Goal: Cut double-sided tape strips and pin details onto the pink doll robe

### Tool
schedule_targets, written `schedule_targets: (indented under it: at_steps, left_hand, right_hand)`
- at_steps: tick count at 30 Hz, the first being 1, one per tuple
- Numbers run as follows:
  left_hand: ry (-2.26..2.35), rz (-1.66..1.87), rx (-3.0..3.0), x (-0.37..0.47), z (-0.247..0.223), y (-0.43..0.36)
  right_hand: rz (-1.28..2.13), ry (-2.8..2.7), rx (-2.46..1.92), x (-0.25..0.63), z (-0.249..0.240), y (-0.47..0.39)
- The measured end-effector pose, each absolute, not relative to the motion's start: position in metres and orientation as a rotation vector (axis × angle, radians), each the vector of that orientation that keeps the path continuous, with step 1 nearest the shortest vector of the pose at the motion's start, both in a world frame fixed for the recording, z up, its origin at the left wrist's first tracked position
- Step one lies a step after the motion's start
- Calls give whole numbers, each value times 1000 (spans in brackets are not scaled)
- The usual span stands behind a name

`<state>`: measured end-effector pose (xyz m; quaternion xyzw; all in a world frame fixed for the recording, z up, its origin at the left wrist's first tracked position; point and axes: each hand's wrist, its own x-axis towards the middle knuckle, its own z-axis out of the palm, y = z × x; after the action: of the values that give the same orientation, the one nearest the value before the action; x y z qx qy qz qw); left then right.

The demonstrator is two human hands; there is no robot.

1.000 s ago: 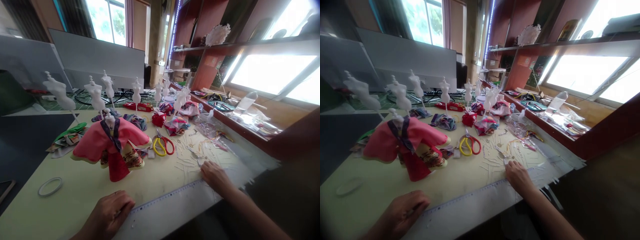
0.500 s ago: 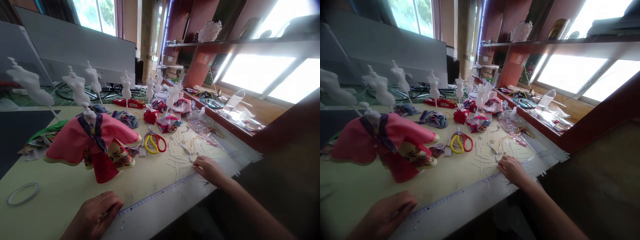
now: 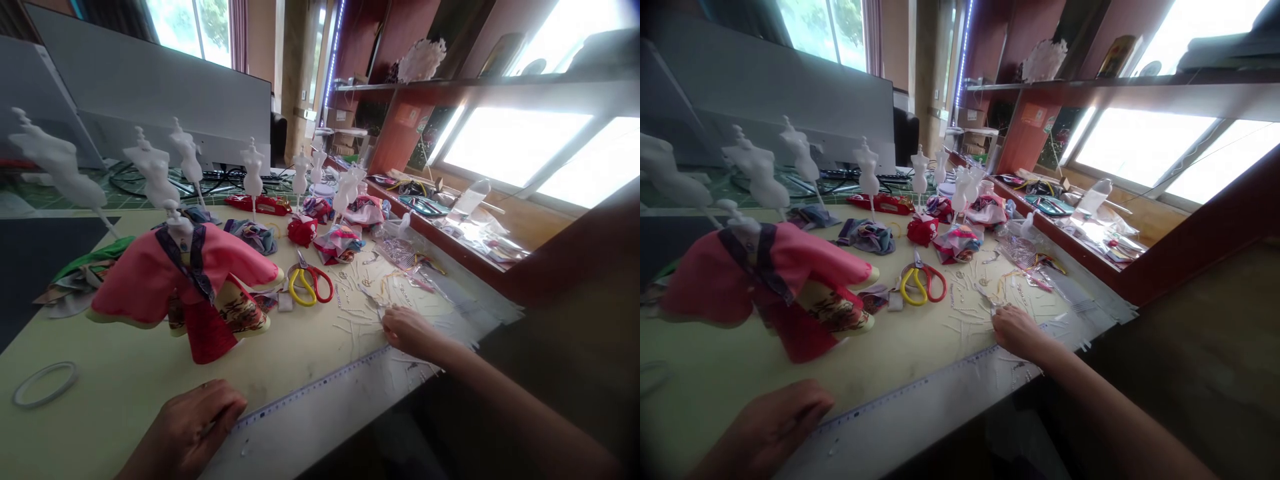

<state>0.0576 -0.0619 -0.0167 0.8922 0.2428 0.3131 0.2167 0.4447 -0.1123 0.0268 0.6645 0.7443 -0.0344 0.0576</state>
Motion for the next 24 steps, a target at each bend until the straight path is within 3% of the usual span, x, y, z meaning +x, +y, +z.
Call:
schedule_targets:
  at_steps: [24]
  left_hand:
    - [672, 854, 2465, 56, -23, -60]
  right_hand:
    - [-236, 2264, 2120, 473, 24, -129]
